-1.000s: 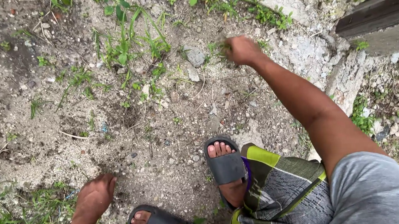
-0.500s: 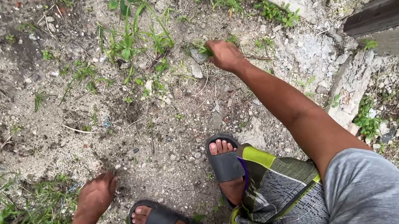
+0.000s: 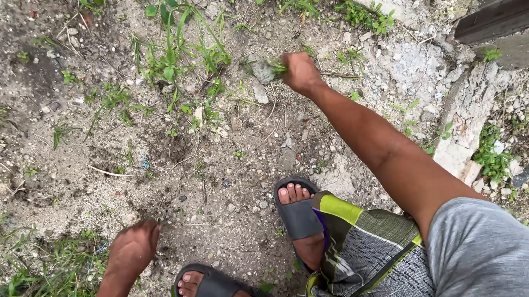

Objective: Manually picking weeds and small plants from a dirt and gravel patch.

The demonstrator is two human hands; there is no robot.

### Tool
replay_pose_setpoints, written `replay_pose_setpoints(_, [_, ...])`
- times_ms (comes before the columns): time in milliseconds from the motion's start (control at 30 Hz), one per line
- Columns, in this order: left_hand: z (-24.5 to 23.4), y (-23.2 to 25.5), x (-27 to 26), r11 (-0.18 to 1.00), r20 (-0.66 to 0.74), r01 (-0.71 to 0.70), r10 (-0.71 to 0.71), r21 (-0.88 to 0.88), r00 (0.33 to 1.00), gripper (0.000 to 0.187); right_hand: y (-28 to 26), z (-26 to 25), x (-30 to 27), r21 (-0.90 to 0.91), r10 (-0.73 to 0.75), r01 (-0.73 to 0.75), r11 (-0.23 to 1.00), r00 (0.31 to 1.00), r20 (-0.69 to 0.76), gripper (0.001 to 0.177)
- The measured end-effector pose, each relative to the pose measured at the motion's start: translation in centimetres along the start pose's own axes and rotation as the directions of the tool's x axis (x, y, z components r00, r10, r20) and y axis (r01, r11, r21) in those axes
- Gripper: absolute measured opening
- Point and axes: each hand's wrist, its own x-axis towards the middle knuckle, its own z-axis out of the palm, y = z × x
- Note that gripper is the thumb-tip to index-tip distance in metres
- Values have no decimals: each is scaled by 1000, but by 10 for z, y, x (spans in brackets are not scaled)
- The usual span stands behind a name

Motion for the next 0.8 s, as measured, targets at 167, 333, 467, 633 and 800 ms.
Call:
replay_pose_setpoints(167, [-4, 3, 1, 999, 78, 16, -18, 28, 997, 45, -8, -16, -6, 0, 26, -26, 1000, 998, 56, 10])
replay_pose_setpoints(333, [-24, 20, 2, 998, 23, -2, 3, -63, 1000, 42, 9, -43, -8, -25, -22, 22, 999, 1000, 15, 18])
replay_pose_setpoints(467, [-55, 51, 9, 966, -263, -135, 74, -223, 962, 36, -9, -57, -27, 135, -100, 112, 985, 991, -92, 14])
replay_pose_setpoints(633, [-107, 111, 23, 856, -503, -321, 85, -405, 860, 24, -63, -22, -59, 446, -330, 232, 864, 931, 156, 16])
replay_pose_setpoints(800, [-144, 164, 33, 785, -739, -592, 286, -184, 609, 18, -131, 4, -113, 642, -469, 85, 762, 757, 456, 20])
